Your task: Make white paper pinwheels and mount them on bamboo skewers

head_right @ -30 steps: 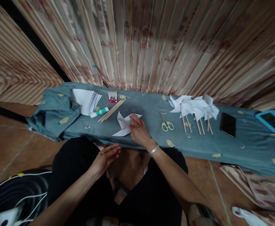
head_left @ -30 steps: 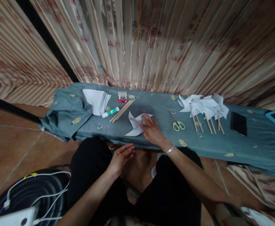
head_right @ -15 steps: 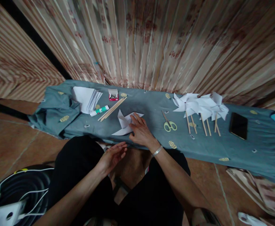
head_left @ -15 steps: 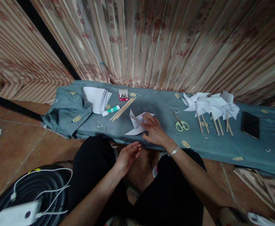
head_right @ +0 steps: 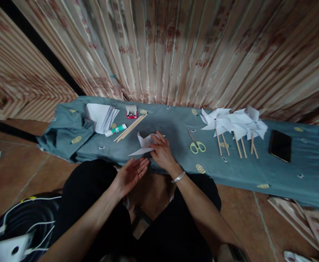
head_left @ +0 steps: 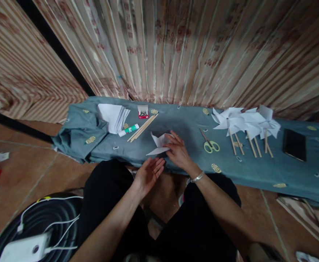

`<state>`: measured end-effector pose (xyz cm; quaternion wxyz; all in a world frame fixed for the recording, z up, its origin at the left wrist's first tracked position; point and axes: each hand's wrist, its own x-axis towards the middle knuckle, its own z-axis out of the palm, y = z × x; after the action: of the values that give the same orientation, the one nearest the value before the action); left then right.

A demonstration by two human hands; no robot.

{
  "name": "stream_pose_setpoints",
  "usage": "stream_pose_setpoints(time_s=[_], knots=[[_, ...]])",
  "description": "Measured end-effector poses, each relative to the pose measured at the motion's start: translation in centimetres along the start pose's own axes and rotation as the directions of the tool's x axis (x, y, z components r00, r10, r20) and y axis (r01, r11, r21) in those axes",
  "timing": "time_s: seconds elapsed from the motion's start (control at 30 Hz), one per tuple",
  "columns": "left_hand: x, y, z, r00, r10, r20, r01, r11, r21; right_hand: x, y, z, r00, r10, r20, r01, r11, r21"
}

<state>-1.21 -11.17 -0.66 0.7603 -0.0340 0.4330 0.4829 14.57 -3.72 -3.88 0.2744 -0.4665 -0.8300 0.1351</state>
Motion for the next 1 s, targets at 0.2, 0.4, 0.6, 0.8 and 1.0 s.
stream_pose_setpoints(time_s=[0.2, 0.4, 0.6, 0.8, 1.0], knots=[[1.0, 2.0, 1.7, 0.998, 0.009, 0.068, -0.009, 1.000, 0.004, -1.5, -1.3, -0.6, 0.999, -0.018, -0.028, 0.020, 0.997, 0.070], [1.0, 2.8, 2.1, 0.994, 0.004, 0.107, -0.017, 0.992, 0.122, -2.5, -2.5, -1.5, 0.995, -0.088, -0.038, 0.085, 0.994, -0.073], [0.5, 4.5, 2.1, 0.979, 0.097, 0.178, -0.147, 0.945, 0.292, -2.9, -4.0, -3.4, 0.990, -0.140, -0.011, 0.135, 0.968, -0.212], [0.3, 6.1, 3.6, 0.945, 0.074, 0.319, -0.231, 0.842, 0.488, -2.7, -4.9, -4.4, 0.991, -0.134, -0.028, 0.120, 0.950, -0.288], [1.8, 5.2, 4.4, 0.940, 0.191, 0.283, -0.314, 0.810, 0.496, -2.5, -4.8, -4.4, 0.996, -0.088, -0.029, 0.076, 0.955, -0.285]])
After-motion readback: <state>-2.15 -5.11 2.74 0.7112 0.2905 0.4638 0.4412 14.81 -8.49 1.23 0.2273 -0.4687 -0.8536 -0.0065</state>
